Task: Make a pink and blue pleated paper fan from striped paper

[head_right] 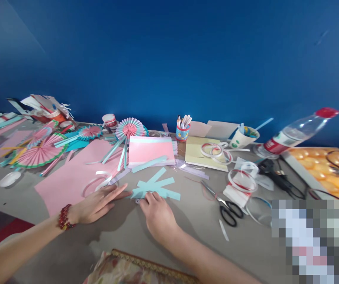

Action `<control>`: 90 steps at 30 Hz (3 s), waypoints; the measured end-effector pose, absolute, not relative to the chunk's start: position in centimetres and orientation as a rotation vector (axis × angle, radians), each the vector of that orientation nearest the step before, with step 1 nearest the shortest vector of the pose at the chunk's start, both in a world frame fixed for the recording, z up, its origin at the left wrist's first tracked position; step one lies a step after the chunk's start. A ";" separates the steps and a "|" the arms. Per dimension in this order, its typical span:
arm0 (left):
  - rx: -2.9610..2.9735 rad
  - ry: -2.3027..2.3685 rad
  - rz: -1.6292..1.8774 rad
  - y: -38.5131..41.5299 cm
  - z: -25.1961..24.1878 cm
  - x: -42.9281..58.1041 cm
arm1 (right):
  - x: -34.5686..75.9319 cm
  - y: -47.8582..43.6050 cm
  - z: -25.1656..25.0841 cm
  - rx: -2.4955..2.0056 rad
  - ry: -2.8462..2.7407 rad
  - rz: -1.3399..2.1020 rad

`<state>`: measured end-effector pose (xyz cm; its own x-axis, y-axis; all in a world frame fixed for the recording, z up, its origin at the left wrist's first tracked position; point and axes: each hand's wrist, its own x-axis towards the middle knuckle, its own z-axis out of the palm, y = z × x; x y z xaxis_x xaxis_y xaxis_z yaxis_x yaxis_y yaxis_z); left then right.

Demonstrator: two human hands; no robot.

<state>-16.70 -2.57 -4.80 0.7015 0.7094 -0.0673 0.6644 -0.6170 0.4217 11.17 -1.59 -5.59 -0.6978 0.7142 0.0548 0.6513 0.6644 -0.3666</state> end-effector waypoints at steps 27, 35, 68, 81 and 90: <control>2.476 1.036 0.249 -2.5 -4.9 -16.5 | 9.5 -3.1 -5.6 -0.961 -2.742 0.520; 2.578 1.188 0.354 -2.1 -4.9 -12.9 | 18.5 -1.1 -3.7 -0.977 -2.522 0.641; 2.601 1.224 0.379 2.0 -3.9 -8.4 | 24.0 2.2 -7.0 -1.172 -2.096 0.492; 2.538 1.151 0.395 3.0 -4.6 -8.1 | 25.6 2.2 -5.6 -0.943 -2.355 0.515; 2.585 1.070 0.415 3.1 -4.5 -8.1 | 26.0 2.1 -6.0 -1.006 -2.480 0.322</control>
